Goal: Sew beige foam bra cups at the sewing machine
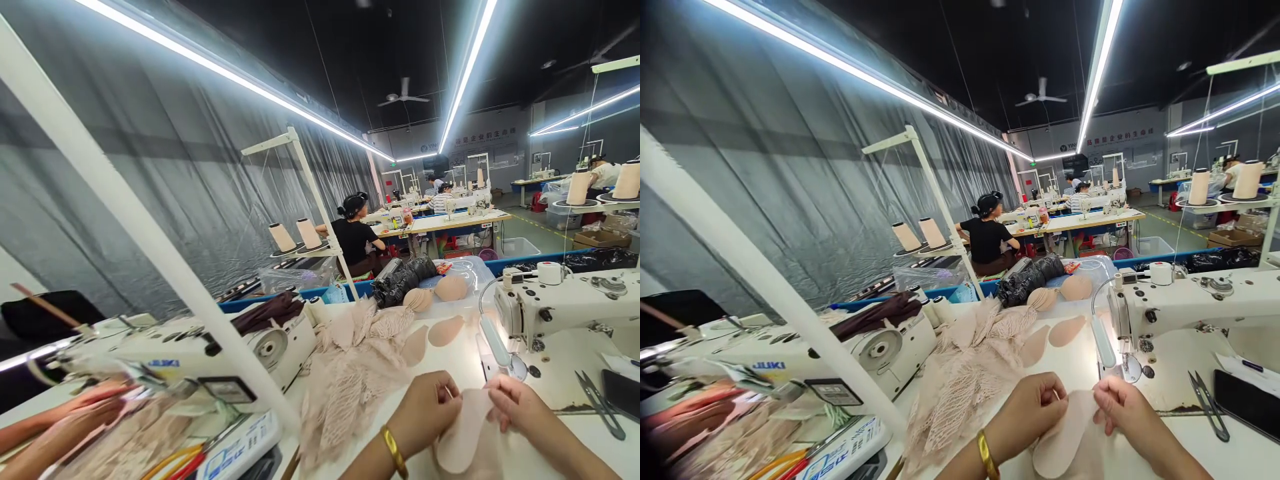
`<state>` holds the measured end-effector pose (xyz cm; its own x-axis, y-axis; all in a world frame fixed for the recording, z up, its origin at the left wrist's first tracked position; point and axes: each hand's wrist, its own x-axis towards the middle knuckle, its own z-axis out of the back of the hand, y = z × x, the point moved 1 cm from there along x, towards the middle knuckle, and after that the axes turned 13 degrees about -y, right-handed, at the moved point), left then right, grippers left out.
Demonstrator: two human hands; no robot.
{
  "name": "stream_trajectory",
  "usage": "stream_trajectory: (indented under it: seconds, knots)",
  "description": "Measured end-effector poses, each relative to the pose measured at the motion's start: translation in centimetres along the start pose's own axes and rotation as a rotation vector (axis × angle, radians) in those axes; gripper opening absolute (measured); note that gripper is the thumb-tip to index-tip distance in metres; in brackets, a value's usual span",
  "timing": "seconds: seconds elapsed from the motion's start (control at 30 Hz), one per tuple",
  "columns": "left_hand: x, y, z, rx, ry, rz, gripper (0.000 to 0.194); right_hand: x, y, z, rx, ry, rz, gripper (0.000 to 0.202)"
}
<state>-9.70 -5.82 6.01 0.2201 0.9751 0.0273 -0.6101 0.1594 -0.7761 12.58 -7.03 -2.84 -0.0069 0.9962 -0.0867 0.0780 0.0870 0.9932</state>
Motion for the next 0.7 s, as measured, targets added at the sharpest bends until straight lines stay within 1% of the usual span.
stream_trajectory:
  seconds: [0.07,0.1,0.13,0.17,0.2,0.23,0.27,0.3,0.33,0.37,0.4,0.43,0.5,0.53,0.57,0.6,0.63,0.67,0.7]
  knots:
    - [-0.5,-0.3,-0.3,0.064,-0.038,-0.037,0.016,-0.3,0.4,0.0,-0.061,0.015,0.064,0.062]
    - [-0.5,-0.5,-0.4,0.086,-0.057,-0.073,0.019,-0.5,0.5,-0.1,-0.086,0.021,0.093,0.060]
    - [-0.4,-0.6,-0.3,0.100,-0.059,-0.119,0.029,-0.7,0.7,-0.1,-0.110,0.024,0.120,0.058]
    - [0.0,-0.7,-0.2,0.106,-0.031,-0.168,0.046,-0.9,0.9,-0.2,-0.135,0.025,0.148,0.055]
    - [0.5,-0.7,-0.1,0.106,0.027,-0.206,0.064,-1.1,1.1,-0.2,-0.160,0.023,0.178,0.052]
    - [1.0,-0.6,0.0,0.113,0.116,-0.227,0.076,-1.4,1.4,-0.2,-0.188,0.017,0.209,0.048]
    - [1.6,-0.5,0.1,0.127,0.218,-0.232,0.077,-1.7,1.7,-0.1,-0.219,0.003,0.241,0.044]
    - [2.2,-0.5,0.3,0.146,0.304,-0.225,0.069,-2.0,2.0,0.0,-0.251,-0.017,0.273,0.040]
    - [2.8,-0.4,0.4,0.166,0.349,-0.217,0.054,-2.4,2.4,0.1,-0.282,-0.044,0.302,0.036]
    - [3.2,-0.5,0.6,0.186,0.344,-0.222,0.040,-2.8,2.7,0.3,-0.312,-0.087,0.340,0.033]
    - [3.5,-0.6,0.8,0.203,0.298,-0.241,0.029,-3.2,3.0,0.4,-0.340,-0.145,0.398,0.030]
    - [3.6,-0.8,1.0,0.218,0.227,-0.273,0.022,-3.5,3.2,0.5,-0.367,-0.207,0.477,0.027]
    - [3.4,-1.1,1.4,0.252,0.061,-0.344,0.014,-3.7,3.5,0.8,-0.429,-0.308,0.699,0.017]
    - [3.2,-1.0,1.6,0.270,-0.008,-0.373,0.011,-3.6,3.5,0.9,-0.484,-0.326,0.835,0.013]
    - [2.8,-0.9,1.6,0.300,-0.060,-0.414,0.009,-3.4,3.4,1.1,-0.554,-0.314,0.965,0.015]
    - [2.5,-0.6,1.5,0.353,-0.096,-0.479,0.011,-2.9,3.2,1.3,-0.631,-0.277,1.067,0.020]
    - [2.1,-0.1,1.2,0.426,-0.118,-0.568,0.011,-2.4,2.9,1.6,-0.708,-0.230,1.138,0.025]
    - [1.8,0.4,0.8,0.508,-0.122,-0.677,0.008,-1.8,2.6,2.0,-0.777,-0.183,1.178,0.028]
    - [1.6,1.0,0.2,0.583,-0.104,-0.795,0.011,-1.2,2.3,2.4,-0.832,-0.137,1.186,0.029]
